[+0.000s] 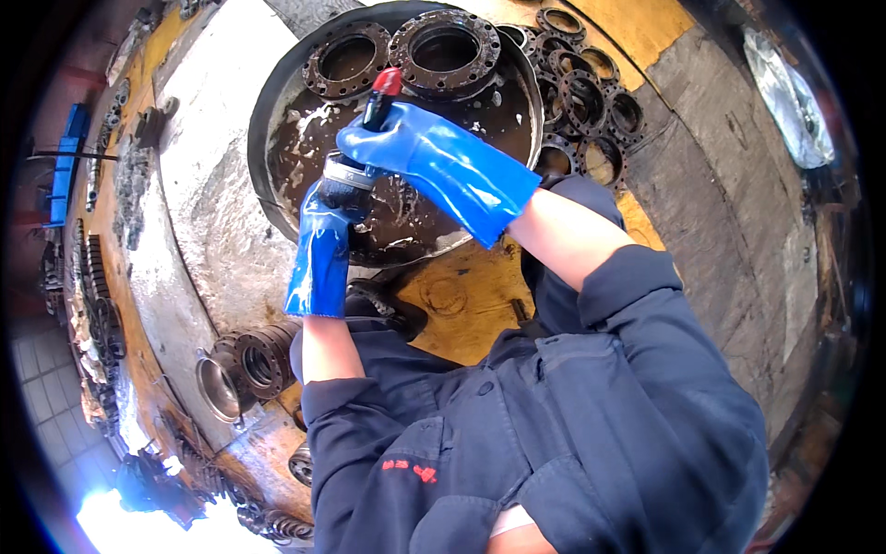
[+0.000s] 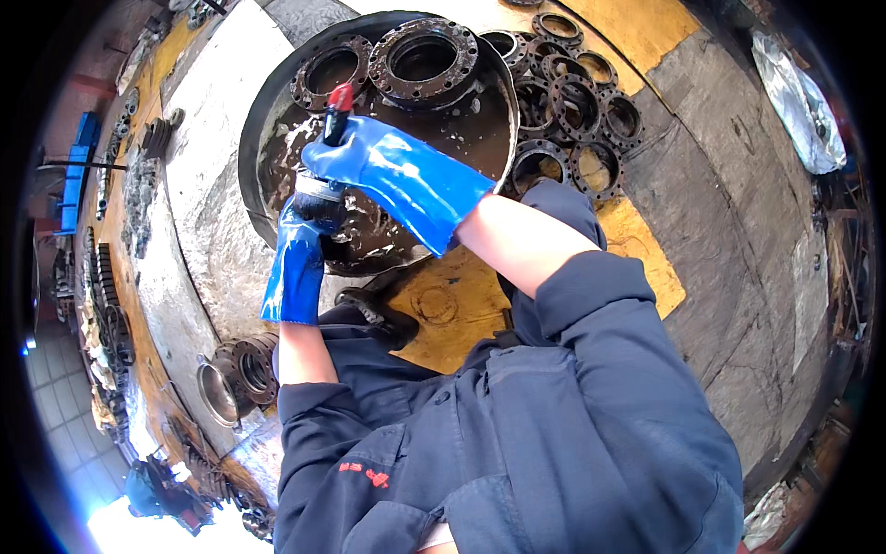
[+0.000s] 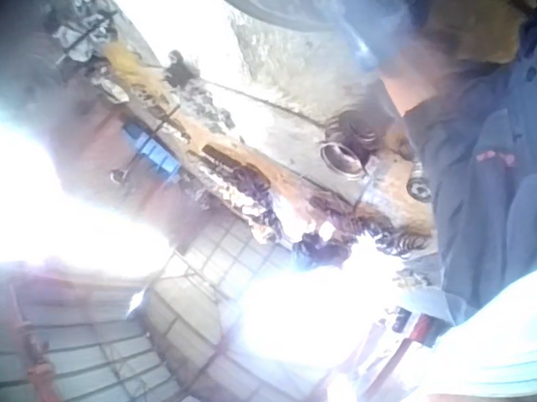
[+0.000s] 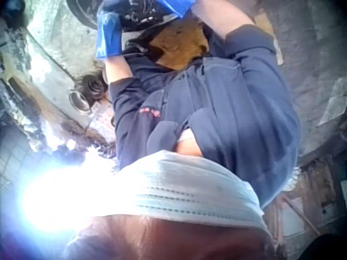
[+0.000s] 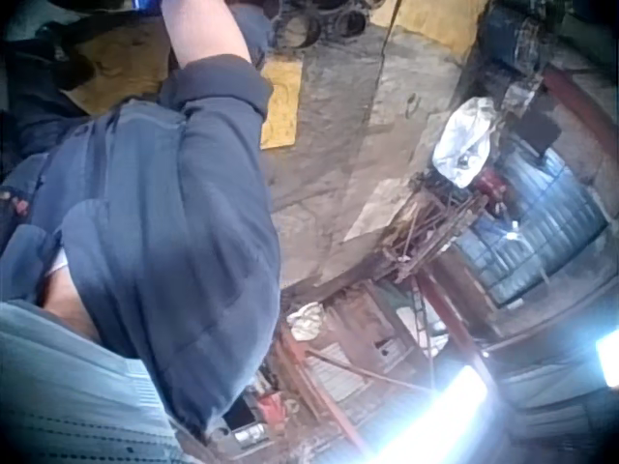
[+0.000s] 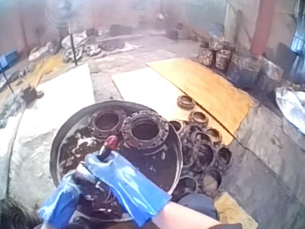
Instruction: The person sits on the floor and scrubs greasy mechanical parts with a red-handled brush, dipping them into a dark liquid in a metal tray. They handle several ring-shaped components one by one, scrubbing surfaces and edges, then place cleaned parts aside.
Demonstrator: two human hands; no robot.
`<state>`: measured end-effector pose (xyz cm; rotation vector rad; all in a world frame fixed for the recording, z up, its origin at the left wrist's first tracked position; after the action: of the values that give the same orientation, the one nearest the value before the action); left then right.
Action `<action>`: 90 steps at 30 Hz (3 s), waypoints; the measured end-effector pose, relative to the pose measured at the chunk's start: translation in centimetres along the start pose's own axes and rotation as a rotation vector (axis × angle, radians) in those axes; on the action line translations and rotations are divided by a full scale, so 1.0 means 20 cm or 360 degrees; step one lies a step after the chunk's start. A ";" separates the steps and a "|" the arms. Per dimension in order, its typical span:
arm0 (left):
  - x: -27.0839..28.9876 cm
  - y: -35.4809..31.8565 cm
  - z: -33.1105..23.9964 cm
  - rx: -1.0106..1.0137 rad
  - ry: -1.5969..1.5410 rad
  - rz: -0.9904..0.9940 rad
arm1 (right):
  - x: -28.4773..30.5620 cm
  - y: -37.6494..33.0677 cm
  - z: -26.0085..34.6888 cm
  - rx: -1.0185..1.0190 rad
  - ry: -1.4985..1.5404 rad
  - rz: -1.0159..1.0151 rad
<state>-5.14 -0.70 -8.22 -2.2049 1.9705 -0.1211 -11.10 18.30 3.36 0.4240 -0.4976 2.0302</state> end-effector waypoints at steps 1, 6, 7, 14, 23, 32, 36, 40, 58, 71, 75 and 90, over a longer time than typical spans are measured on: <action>0.02 -0.01 0.00 -0.0030 -0.0024 0.0011 | 0.01 0.00 0.01 -0.0060 -0.0146 -0.0020; 0.04 -0.03 0.00 0.0137 0.0004 -0.0013 | 0.21 0.09 -0.26 -0.0135 0.0155 -0.0155; 0.01 -0.03 0.00 0.0254 0.0054 -0.0027 | 0.25 0.11 -0.36 -0.0212 0.0204 -0.0207; -0.25 0.08 -0.38 0.0134 0.1260 0.0098 | 0.29 -0.01 -0.55 -0.0069 0.0050 -0.0236; -0.41 0.60 0.00 0.0173 0.2075 0.0155 | 0.16 0.10 -0.68 -0.0671 -0.0172 0.0072; -0.60 0.17 -0.42 0.0555 0.1578 0.0440 | 0.56 0.12 -0.62 -0.0382 0.0030 -0.0207; -0.22 -0.07 -0.26 0.0546 0.0106 -0.0041 | 0.48 0.12 -0.38 -0.0217 0.0086 -0.0117; -0.02 -0.09 -0.12 0.0263 0.0060 -0.0092 | 0.21 -0.05 0.11 0.0474 0.0115 0.0130; -0.02 -0.10 -0.10 0.0254 0.0452 -0.0156 | 0.18 0.13 -0.86 -0.0736 -0.0086 -0.0124; -0.09 -0.09 -0.18 0.0176 0.0436 -0.0152 | 0.30 0.07 -0.24 0.0041 -0.0094 -0.0216; -0.03 -0.06 -0.14 0.0230 0.0370 -0.0142 | 0.12 -0.14 0.18 0.0626 -0.0231 0.0028; -0.04 0.02 -0.04 0.0221 0.0368 -0.0063 | 0.30 0.12 -0.30 0.0027 -0.0060 -0.0228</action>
<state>-5.81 -0.11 -7.48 -2.2254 1.9624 -0.5238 -16.65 24.61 0.77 0.4948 -0.4603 1.8926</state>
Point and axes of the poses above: each hand's wrist, its own y-axis towards the middle knuckle, its own x-axis out of the back of the hand, z = x × y, the point moved 10 cm from there along y, towards the middle knuckle, and after that the axes turned 14 degrees about -y, right-handed, at the moved point
